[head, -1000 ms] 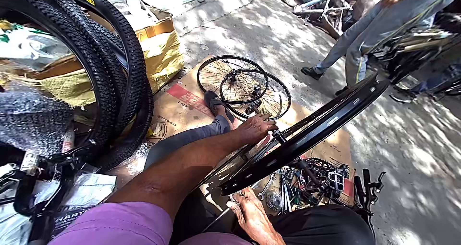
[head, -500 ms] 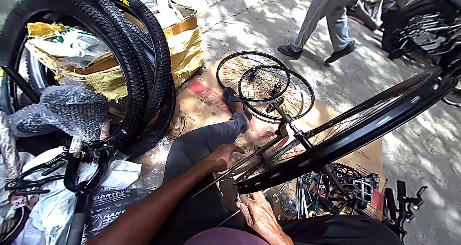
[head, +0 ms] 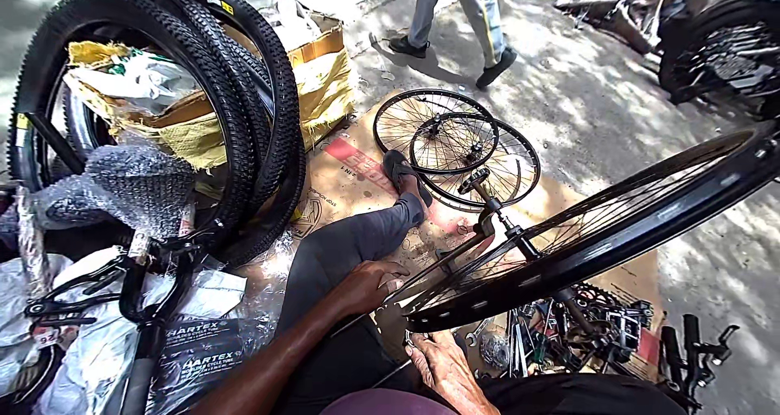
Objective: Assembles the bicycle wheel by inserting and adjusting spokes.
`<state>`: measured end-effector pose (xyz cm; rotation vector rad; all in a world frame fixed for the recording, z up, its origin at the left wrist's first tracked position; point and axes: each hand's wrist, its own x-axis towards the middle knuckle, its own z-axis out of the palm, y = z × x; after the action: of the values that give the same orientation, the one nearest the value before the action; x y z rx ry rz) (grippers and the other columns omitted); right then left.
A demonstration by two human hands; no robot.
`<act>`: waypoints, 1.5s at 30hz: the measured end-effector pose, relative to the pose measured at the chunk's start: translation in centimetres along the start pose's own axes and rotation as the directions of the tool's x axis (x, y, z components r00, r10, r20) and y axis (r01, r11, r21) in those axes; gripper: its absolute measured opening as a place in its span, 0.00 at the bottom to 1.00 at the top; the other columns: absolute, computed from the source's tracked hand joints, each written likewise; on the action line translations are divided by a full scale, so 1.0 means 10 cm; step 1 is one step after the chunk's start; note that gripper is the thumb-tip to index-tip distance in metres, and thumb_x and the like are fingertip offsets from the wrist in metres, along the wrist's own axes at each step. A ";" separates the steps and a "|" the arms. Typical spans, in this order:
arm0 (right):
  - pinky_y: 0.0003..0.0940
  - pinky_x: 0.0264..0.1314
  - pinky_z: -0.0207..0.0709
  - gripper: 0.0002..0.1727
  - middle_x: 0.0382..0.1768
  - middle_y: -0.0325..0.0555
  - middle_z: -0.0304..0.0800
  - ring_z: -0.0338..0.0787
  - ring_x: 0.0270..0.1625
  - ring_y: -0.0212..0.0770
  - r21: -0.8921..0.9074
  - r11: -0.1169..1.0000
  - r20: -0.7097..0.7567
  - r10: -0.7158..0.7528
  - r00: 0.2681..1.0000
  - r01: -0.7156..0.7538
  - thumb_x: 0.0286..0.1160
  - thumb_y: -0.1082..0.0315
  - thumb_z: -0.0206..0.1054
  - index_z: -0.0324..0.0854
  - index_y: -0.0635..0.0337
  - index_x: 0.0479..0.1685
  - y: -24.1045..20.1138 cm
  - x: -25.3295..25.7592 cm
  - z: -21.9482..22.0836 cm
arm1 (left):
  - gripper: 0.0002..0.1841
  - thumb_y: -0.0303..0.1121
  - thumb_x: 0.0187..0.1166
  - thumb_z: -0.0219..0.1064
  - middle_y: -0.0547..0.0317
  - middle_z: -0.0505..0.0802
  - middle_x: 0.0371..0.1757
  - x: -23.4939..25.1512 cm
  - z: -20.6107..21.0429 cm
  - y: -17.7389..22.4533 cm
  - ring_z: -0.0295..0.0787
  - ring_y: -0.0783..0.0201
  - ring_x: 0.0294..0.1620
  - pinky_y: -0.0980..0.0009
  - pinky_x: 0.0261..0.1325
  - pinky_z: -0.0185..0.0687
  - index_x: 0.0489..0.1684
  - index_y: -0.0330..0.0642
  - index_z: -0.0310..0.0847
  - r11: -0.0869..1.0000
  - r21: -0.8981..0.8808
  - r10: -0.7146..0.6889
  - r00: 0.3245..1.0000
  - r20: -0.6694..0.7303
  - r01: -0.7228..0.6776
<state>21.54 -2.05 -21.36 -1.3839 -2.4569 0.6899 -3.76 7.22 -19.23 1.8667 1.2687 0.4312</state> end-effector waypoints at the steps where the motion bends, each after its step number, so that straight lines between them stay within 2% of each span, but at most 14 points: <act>1: 0.43 0.58 0.82 0.22 0.47 0.50 0.88 0.87 0.56 0.50 0.001 1.000 -0.004 -0.006 1.000 0.006 0.86 0.48 0.56 0.93 0.50 0.48 0.00 0.00 0.00 | 0.16 0.42 0.88 0.59 0.64 0.93 0.61 -0.02 -0.01 0.01 0.90 0.63 0.58 0.52 0.68 0.81 0.68 0.60 0.86 1.000 0.003 -0.001 1.000 0.007 0.001; 5: 0.44 0.58 0.82 0.21 0.46 0.51 0.89 0.87 0.55 0.51 0.000 1.000 -0.010 -0.014 1.000 0.014 0.85 0.49 0.57 0.93 0.50 0.48 0.01 0.00 0.00 | 0.16 0.39 0.87 0.59 0.67 0.93 0.64 -0.09 -0.04 0.02 0.88 0.65 0.64 0.52 0.73 0.78 0.68 0.58 0.87 1.000 -0.016 -0.016 1.000 0.005 0.016; 9: 0.44 0.60 0.81 0.21 0.47 0.50 0.89 0.87 0.56 0.51 0.016 1.000 -0.011 -0.016 1.000 0.016 0.85 0.49 0.57 0.93 0.50 0.49 0.00 0.01 -0.01 | 0.16 0.39 0.87 0.60 0.69 0.93 0.64 -0.14 -0.07 0.06 0.89 0.67 0.63 0.53 0.72 0.79 0.67 0.59 0.87 0.999 -0.036 -0.029 1.000 -0.001 0.029; 15: 0.43 0.61 0.81 0.22 0.45 0.49 0.88 0.86 0.56 0.50 0.024 1.000 0.013 -0.003 1.000 0.003 0.86 0.48 0.56 0.93 0.50 0.48 -0.01 0.01 -0.02 | 0.16 0.42 0.88 0.58 0.72 0.92 0.64 -0.18 -0.16 0.20 0.87 0.71 0.65 0.56 0.73 0.79 0.66 0.59 0.88 0.999 -0.009 0.040 0.999 -0.018 -0.040; 17: 0.42 0.60 0.81 0.21 0.45 0.48 0.88 0.86 0.55 0.49 0.019 1.000 0.005 -0.010 1.000 0.010 0.86 0.49 0.56 0.93 0.50 0.47 0.00 0.00 -0.01 | 0.16 0.46 0.88 0.58 0.74 0.93 0.61 -0.19 -0.23 0.26 0.89 0.72 0.61 0.57 0.69 0.82 0.66 0.62 0.88 0.998 -0.034 0.059 0.998 -0.029 -0.060; 20: 0.42 0.61 0.80 0.22 0.45 0.48 0.88 0.86 0.56 0.49 0.018 1.000 0.028 0.007 1.000 -0.008 0.86 0.48 0.56 0.92 0.50 0.48 -0.01 0.01 -0.02 | 0.16 0.48 0.88 0.58 0.77 0.94 0.56 -0.22 -0.37 0.41 0.91 0.76 0.51 0.65 0.58 0.89 0.62 0.62 0.89 0.982 -0.146 0.120 0.992 -0.032 -0.123; 24: 0.42 0.63 0.79 0.22 0.48 0.48 0.88 0.85 0.59 0.49 0.018 1.000 0.052 0.016 0.999 -0.017 0.86 0.47 0.55 0.92 0.49 0.48 0.00 0.00 -0.03 | 0.15 0.44 0.87 0.61 0.71 0.95 0.54 -0.24 -0.56 0.61 0.92 0.73 0.48 0.70 0.51 0.91 0.59 0.51 0.91 0.897 -0.334 0.294 0.955 -0.040 -0.290; 27: 0.43 0.62 0.80 0.22 0.48 0.49 0.89 0.86 0.59 0.50 0.022 1.000 0.038 0.013 0.999 -0.014 0.86 0.48 0.55 0.92 0.49 0.48 0.00 0.01 -0.02 | 0.12 0.42 0.81 0.70 0.69 0.95 0.48 -0.26 -0.66 0.73 0.91 0.73 0.42 0.73 0.44 0.91 0.52 0.47 0.93 0.846 -0.371 0.402 0.915 -0.031 -0.384; 29: 0.43 0.62 0.81 0.22 0.48 0.49 0.89 0.86 0.59 0.50 0.021 1.000 0.031 0.009 0.999 -0.010 0.86 0.48 0.55 0.93 0.49 0.49 0.00 0.01 -0.02 | 0.11 0.43 0.79 0.72 0.71 0.95 0.46 -0.28 -0.70 0.80 0.90 0.76 0.40 0.76 0.43 0.88 0.48 0.49 0.93 0.862 -0.321 0.415 0.910 0.002 -0.393; 31: 0.42 0.63 0.80 0.22 0.48 0.49 0.89 0.85 0.59 0.49 0.016 1.000 0.026 0.005 1.000 -0.005 0.86 0.48 0.55 0.93 0.49 0.48 0.00 0.00 -0.02 | 0.11 0.46 0.79 0.72 0.75 0.94 0.43 -0.30 -0.70 0.84 0.87 0.79 0.39 0.77 0.45 0.86 0.46 0.52 0.93 0.909 -0.196 0.383 0.923 0.042 -0.368; 35: 0.43 0.61 0.81 0.21 0.46 0.49 0.89 0.87 0.56 0.49 0.009 1.000 -0.022 -0.020 1.000 0.020 0.85 0.49 0.56 0.93 0.49 0.46 0.00 0.00 0.00 | 0.10 0.48 0.79 0.70 0.77 0.92 0.35 -0.31 -0.64 0.88 0.85 0.79 0.37 0.73 0.46 0.83 0.38 0.56 0.91 0.943 0.043 0.326 0.943 0.071 -0.329; 39: 0.43 0.60 0.81 0.21 0.47 0.49 0.89 0.87 0.57 0.50 0.017 1.000 -0.006 -0.009 1.000 0.009 0.85 0.49 0.56 0.93 0.50 0.48 0.00 0.01 -0.01 | 0.11 0.48 0.79 0.70 0.72 0.89 0.29 -0.30 -0.61 0.92 0.84 0.74 0.33 0.68 0.42 0.80 0.33 0.53 0.89 0.939 0.140 0.297 0.947 0.125 -0.313; 45: 0.42 0.60 0.80 0.21 0.46 0.48 0.89 0.86 0.57 0.49 0.009 1.000 -0.012 -0.017 1.000 0.017 0.86 0.48 0.55 0.93 0.48 0.47 0.02 0.00 0.01 | 0.14 0.50 0.81 0.69 0.70 0.87 0.27 -0.29 -0.58 0.90 0.83 0.71 0.31 0.65 0.41 0.79 0.33 0.53 0.88 0.934 0.204 0.261 0.949 0.176 -0.295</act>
<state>21.61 -2.00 -21.54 -1.3580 -2.4504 0.6857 -3.35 5.78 -8.23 2.2438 0.9903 0.2985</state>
